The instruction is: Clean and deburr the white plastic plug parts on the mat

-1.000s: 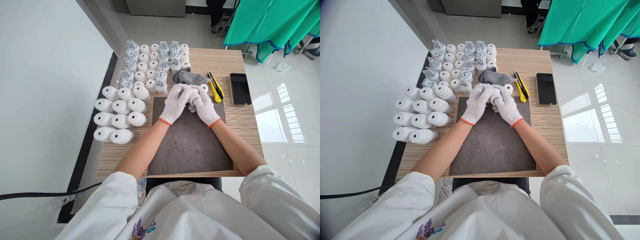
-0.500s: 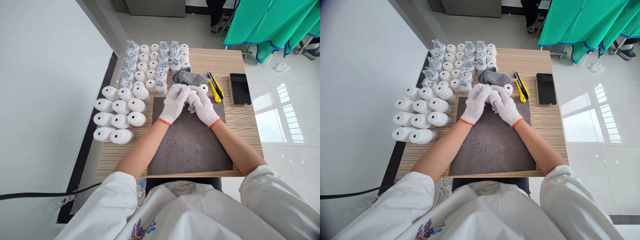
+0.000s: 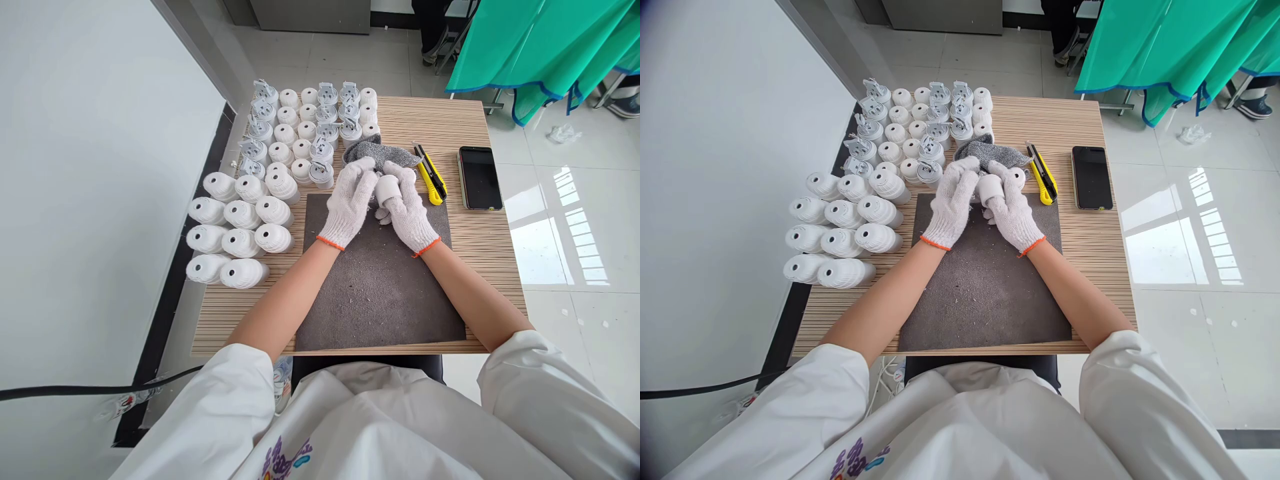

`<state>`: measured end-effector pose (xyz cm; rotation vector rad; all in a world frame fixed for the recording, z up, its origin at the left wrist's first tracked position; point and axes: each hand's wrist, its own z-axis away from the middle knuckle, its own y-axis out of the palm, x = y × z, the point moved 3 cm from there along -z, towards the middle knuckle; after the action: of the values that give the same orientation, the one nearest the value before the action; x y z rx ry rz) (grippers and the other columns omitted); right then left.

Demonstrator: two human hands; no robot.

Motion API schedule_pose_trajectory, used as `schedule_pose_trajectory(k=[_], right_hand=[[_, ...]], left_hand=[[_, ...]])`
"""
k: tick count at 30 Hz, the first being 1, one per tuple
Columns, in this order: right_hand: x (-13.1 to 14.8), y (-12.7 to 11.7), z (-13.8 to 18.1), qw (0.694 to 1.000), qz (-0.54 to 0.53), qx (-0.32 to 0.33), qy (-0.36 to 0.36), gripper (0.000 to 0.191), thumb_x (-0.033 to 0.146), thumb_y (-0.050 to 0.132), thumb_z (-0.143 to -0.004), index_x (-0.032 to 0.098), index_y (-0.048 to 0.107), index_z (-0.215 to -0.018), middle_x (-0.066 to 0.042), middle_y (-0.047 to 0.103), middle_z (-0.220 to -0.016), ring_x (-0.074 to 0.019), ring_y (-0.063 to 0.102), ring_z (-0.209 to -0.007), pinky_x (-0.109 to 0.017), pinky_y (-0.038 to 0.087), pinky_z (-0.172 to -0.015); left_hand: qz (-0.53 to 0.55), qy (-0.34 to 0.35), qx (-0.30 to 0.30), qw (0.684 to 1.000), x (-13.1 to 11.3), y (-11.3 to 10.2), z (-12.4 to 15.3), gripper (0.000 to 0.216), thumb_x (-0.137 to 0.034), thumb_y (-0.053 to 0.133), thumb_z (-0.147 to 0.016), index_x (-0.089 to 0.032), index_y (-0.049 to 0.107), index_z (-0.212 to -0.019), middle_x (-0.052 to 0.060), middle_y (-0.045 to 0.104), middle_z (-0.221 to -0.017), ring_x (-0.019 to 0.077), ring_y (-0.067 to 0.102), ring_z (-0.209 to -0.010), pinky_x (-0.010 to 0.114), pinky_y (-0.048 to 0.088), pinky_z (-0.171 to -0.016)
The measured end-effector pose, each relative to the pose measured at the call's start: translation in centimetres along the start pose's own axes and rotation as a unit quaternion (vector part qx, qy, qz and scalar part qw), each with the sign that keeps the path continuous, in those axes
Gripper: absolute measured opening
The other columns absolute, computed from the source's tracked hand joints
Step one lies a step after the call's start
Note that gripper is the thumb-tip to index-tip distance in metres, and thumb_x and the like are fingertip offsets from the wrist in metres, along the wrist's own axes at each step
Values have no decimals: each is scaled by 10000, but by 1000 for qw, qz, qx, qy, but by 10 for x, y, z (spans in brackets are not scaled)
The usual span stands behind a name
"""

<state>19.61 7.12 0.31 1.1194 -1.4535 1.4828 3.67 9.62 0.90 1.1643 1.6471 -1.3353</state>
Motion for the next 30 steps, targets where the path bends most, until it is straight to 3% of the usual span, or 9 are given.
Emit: schedule_pose_trajectory(k=[4, 7, 12, 14, 17, 20, 22, 25, 30], right_hand=[[3, 0, 1, 1000, 1, 0, -7, 854, 672, 609, -984, 345, 378, -1739, -110, 692, -1521, -195, 789, -889, -329, 728, -723], [0, -1, 0, 1000, -11, 7, -11, 911, 781, 582, -961, 378, 360, -1746, -113, 582, -1656, -197, 792, -972, -335, 738, -740], [-9, -2, -6, 995, -89, 19, -29, 1061, 847, 634, -876, 311, 357, -1749, -142, 554, -1675, -227, 800, -1044, -340, 741, -766], [-11, -2, -6, 996, -92, 13, -17, 1000, 819, 623, -908, 311, 385, -1735, -125, 600, -1620, -241, 794, -1107, -367, 750, -821], [-10, -1, -6, 999, -41, -17, -20, 846, 691, 676, -943, 312, 491, -1676, -106, 628, -1593, -287, 756, -1262, -492, 734, -1016], [-7, 0, -5, 994, 59, -29, -93, 703, 504, 776, -927, 330, 608, -1587, -71, 606, -1664, -346, 584, -1553, -619, 517, -1325], [-6, 1, -7, 983, 114, -22, -143, 633, 404, 781, -931, 343, 654, -1548, -50, 598, -1686, -346, 459, -1665, -628, 376, -1419], [-11, 2, -11, 975, 138, -30, -174, 606, 339, 739, -953, 348, 660, -1554, -52, 612, -1666, -337, 456, -1666, -641, 344, -1432], [-21, 1, -16, 974, 135, -45, -175, 674, 382, 745, -964, 341, 598, -1621, -71, 610, -1630, -330, 498, -1635, -625, 389, -1409]], left_hand=[[4, -13, -6, 1000, 0, -2, -1, 403, -677, 530, -1140, -356, 658, -1348, -3, 736, -1546, 234, 585, -1569, 429, 523, -1305], [6, -15, -3, 1000, 3, -1, -1, 436, -704, 513, -1137, -353, 667, -1345, 9, 744, -1522, 247, 590, -1566, 433, 529, -1288], [20, 6, 4, 1000, 5, 3, 1, 269, -457, 528, -1170, -315, 650, -1364, 28, 719, -1554, 221, 627, -1535, 406, 465, -1345], [17, -1, 10, 1000, 6, 3, 1, 276, -423, 560, -1149, -311, 646, -1386, 27, 718, -1558, 221, 644, -1508, 413, 458, -1350], [13, 2, 19, 1000, 7, 3, 1, 346, -574, 530, -1150, -322, 655, -1352, 8, 725, -1532, 229, 642, -1481, 435, 462, -1350], [6, 2, 22, 1000, 9, 0, 2, 511, -797, 462, -1113, -325, 655, -1147, -2, 781, -1305, 257, 672, -1388, 486, 525, -1273], [0, -1, 16, 1000, 9, -1, 2, 575, -859, 450, -1085, -309, 613, -1034, 6, 779, -1150, 274, 697, -1327, 502, 564, -1201], [-13, -1, 16, 1000, 7, 0, 2, 537, -815, 464, -1106, -301, 591, -1015, 12, 770, -1109, 245, 730, -1239, 464, 585, -1130], [-32, -26, 14, 999, 4, 2, 1, 309, -564, 510, -1173, -298, 603, -1045, -23, 787, -1128, 192, 734, -1139, 412, 581, -1111]])
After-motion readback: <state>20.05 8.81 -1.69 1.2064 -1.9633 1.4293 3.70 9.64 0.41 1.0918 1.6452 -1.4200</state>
